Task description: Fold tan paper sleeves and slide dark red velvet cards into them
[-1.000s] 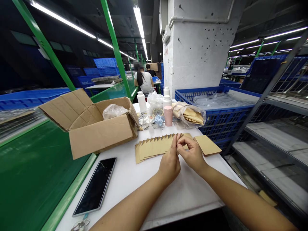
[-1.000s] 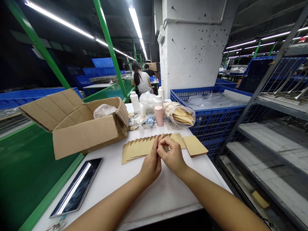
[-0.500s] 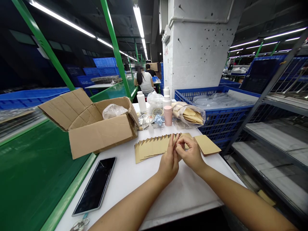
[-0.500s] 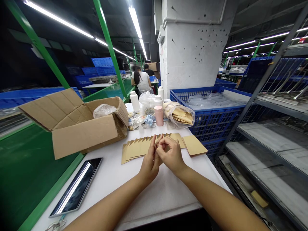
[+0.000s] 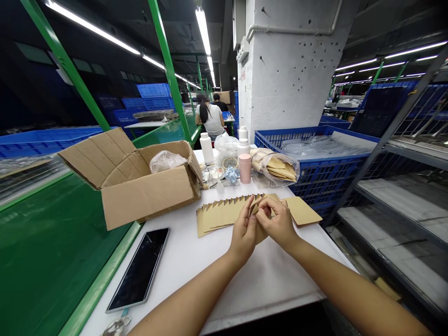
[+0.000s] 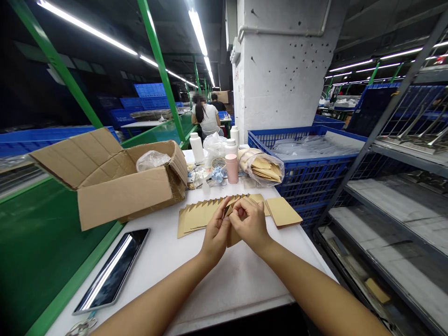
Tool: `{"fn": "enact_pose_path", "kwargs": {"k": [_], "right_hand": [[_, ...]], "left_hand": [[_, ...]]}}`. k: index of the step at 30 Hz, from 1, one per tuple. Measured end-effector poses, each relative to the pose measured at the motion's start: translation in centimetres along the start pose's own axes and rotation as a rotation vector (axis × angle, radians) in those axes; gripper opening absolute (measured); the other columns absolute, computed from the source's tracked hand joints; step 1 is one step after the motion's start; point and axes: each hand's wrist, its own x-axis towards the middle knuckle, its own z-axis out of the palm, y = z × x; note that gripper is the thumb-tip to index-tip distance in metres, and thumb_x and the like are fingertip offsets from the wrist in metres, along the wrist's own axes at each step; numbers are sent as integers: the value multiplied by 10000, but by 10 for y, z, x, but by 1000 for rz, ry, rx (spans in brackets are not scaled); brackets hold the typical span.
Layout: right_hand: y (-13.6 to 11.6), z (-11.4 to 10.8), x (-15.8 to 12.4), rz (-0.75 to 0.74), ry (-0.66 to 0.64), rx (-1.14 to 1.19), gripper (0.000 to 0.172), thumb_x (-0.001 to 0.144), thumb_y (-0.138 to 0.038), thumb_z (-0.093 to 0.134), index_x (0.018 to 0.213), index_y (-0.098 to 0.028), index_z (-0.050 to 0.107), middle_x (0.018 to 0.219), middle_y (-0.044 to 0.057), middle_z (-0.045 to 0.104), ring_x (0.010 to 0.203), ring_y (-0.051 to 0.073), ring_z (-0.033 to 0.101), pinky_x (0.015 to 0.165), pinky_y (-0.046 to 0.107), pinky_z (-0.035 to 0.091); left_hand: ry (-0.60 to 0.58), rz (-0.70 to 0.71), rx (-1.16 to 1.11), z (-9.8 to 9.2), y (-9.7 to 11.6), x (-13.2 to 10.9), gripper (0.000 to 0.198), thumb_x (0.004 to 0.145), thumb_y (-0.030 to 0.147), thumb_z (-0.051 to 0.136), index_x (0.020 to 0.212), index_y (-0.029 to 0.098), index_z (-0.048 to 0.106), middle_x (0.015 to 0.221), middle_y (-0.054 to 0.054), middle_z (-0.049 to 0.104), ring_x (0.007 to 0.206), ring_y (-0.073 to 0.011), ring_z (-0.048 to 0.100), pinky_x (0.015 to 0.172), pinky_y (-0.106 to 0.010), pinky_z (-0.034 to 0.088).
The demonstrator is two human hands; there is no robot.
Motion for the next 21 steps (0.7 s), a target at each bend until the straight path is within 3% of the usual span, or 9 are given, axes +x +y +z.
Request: {"fn": "enact_pose_path", "kwargs": {"k": [7,21], "right_hand": [[-1,0,0,-35,16,-53,135,667,-99,498,591,-197,445,589,-51,477,610,122,474,698,302,294],[5,1,1,-56,-5,-43,145,662,-82,489,604,-197,424,630,-36,473,631,127,459,681,291,319]], "left_hand": [[13,-47,-66,-2,3,2,455,910,358,477,1323,178,413,1401,-105,404,1309,-252,333,1094,-395,292],[50,-60,4,-4,0,3,472,905,311,481,1352,201,379,1420,-69,382,1321,-220,315,1102,-336,268]]}}
